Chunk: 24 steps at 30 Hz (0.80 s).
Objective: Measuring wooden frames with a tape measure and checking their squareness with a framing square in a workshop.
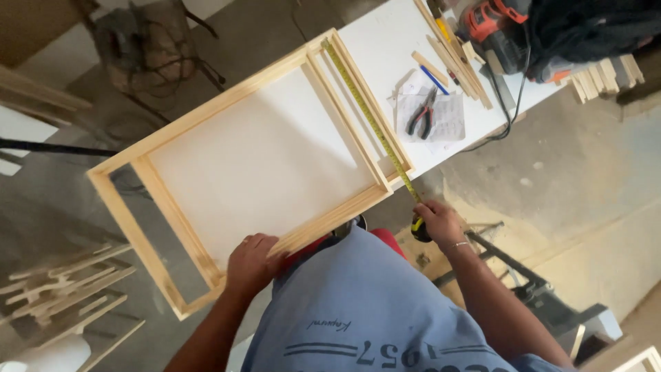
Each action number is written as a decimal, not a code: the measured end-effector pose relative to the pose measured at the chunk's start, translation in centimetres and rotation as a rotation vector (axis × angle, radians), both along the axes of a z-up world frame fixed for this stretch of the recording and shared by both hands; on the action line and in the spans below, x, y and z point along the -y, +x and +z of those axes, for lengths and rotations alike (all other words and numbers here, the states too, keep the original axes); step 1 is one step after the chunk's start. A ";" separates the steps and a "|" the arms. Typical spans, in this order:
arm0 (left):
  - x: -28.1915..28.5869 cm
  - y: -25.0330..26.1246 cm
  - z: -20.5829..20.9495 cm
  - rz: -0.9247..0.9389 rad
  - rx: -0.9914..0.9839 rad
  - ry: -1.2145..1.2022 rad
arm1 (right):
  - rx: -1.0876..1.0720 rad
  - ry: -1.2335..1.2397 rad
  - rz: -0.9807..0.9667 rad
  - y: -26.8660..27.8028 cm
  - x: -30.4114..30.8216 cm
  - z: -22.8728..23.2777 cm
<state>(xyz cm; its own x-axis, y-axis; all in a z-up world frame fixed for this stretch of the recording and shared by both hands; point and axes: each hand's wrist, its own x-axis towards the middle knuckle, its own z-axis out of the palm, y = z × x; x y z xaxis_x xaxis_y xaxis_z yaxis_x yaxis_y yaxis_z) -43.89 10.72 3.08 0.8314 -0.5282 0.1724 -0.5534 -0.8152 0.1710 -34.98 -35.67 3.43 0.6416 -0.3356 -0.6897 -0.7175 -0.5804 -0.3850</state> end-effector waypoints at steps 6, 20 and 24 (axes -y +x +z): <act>7.1 5.8 -0.4 0.121 -0.242 -0.320 | -0.042 -0.066 0.064 0.1 -0.7 1.6; 13.7 11.6 3.4 0.067 -0.889 -0.152 | 0.027 0.069 -0.032 -0.1 -0.6 2.5; 13.7 11.1 2.2 0.038 -0.898 -0.154 | 0.044 0.084 -0.030 -0.3 -0.5 2.7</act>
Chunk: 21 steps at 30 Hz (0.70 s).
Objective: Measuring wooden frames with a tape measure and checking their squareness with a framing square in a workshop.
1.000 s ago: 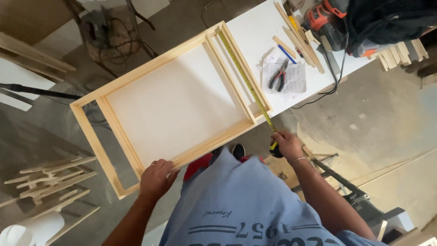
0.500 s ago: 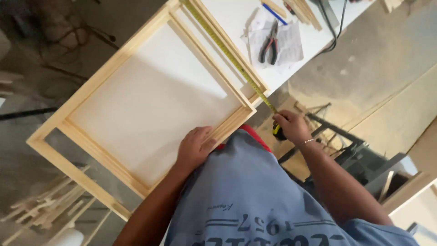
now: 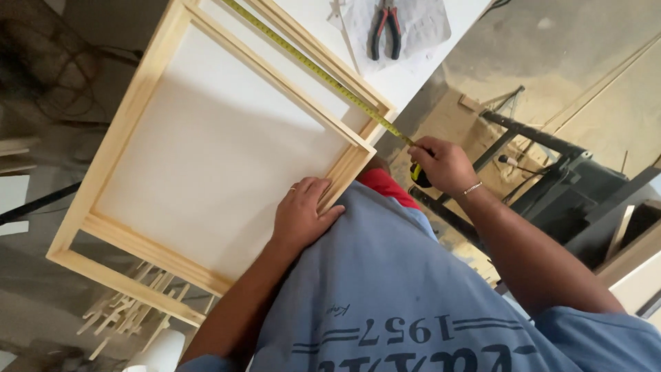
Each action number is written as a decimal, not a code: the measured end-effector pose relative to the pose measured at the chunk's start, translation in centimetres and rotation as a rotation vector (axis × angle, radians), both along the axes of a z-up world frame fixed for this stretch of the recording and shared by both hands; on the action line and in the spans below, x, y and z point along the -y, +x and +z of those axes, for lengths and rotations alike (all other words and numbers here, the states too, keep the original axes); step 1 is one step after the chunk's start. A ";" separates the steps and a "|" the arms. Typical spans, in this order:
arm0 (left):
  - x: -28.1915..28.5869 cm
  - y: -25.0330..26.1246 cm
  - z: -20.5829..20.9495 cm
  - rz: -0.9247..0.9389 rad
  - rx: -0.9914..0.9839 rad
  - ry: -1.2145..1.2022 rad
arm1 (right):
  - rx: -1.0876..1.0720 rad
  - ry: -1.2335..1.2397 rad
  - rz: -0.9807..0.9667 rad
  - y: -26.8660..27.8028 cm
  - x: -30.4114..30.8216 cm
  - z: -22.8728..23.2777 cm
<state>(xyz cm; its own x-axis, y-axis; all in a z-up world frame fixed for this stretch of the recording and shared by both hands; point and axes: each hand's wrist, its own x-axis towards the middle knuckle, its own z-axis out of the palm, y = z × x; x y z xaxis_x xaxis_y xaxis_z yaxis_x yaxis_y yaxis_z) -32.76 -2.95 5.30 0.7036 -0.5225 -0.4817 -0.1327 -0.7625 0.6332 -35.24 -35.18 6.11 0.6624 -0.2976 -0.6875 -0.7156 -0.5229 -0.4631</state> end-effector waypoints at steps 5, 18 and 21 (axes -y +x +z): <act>-0.2 -0.8 -1.6 0.011 0.086 -0.013 | 0.034 0.012 0.004 0.0 0.2 -0.1; 0.2 -1.9 -1.6 -0.033 0.294 -0.055 | 0.041 -0.037 0.031 -0.5 0.4 -0.7; 0.2 -1.8 -1.9 0.000 0.317 -0.040 | 0.057 -0.048 0.012 -0.4 0.4 -1.1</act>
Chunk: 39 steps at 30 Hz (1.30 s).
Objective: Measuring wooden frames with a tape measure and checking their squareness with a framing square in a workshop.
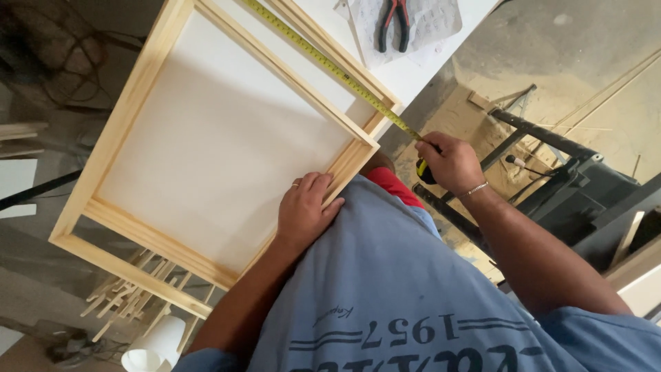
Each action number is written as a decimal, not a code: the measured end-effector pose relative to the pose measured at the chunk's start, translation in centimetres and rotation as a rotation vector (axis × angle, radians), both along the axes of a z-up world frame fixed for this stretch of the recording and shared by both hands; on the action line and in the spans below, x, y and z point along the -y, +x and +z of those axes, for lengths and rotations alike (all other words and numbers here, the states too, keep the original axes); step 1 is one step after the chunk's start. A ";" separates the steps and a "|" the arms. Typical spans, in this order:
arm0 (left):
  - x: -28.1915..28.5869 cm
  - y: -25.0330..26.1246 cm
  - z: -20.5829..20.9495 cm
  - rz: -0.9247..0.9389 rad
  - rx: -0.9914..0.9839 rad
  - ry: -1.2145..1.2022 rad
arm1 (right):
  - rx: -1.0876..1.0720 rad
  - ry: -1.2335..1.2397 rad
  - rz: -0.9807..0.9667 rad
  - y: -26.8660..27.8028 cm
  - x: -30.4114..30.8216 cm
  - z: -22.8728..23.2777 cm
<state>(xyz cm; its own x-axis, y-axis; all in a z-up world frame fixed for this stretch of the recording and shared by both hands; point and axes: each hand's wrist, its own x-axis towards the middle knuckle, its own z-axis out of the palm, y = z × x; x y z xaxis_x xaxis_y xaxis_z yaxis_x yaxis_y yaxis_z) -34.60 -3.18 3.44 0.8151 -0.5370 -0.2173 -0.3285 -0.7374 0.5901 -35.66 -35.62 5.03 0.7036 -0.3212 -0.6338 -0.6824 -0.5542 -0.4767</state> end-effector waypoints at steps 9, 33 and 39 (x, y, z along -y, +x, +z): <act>0.0 -0.4 -1.0 -0.003 0.068 0.001 | -0.061 -0.064 0.007 -0.2 0.3 -1.2; 0.1 -0.3 -0.1 0.006 0.006 -0.027 | 0.024 -0.095 0.004 -0.6 0.2 -1.6; 0.0 -0.6 -0.7 -0.014 0.026 0.023 | 0.046 -0.103 0.002 -0.6 0.1 -1.0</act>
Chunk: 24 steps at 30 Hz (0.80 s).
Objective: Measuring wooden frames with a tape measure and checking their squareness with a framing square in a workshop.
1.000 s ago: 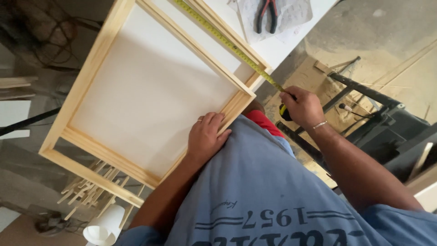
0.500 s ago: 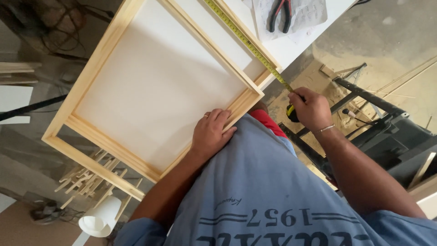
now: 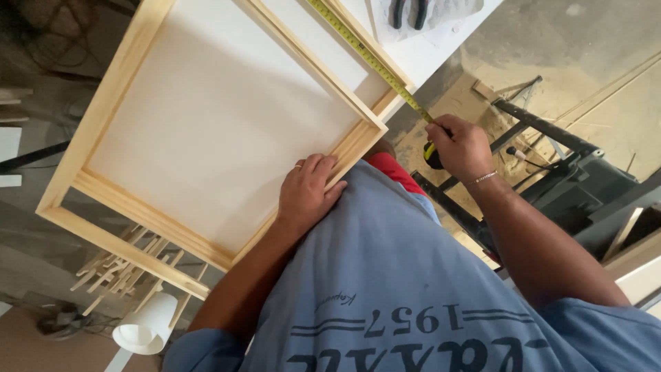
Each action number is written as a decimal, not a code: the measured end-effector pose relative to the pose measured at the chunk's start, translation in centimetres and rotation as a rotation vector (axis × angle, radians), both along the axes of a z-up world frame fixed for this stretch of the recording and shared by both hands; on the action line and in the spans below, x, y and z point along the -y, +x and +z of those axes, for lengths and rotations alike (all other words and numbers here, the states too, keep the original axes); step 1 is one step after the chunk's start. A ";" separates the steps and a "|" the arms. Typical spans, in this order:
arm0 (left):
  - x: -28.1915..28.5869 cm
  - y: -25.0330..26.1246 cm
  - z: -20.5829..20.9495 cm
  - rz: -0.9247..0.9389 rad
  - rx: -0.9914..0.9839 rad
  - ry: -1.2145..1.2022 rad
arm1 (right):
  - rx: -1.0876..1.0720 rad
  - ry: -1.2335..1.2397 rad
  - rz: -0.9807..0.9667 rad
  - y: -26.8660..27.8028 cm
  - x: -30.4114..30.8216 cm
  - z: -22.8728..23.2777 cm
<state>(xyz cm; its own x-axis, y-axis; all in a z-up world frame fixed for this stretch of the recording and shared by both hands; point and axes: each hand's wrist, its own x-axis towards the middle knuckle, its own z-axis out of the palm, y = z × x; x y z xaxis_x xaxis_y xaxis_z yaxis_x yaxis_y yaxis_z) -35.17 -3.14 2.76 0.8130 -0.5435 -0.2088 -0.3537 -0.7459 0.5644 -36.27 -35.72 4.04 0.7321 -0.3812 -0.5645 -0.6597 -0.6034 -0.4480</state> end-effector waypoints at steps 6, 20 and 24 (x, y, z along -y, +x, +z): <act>0.0 0.0 0.3 0.005 -0.001 -0.010 | 0.028 0.041 0.008 0.0 -0.1 0.2; -0.1 -0.1 0.1 -0.008 0.023 0.017 | -0.037 0.009 -0.001 0.1 0.2 -0.3; -0.1 0.1 0.3 -0.002 0.035 -0.015 | -0.027 0.005 -0.002 0.2 0.2 -0.3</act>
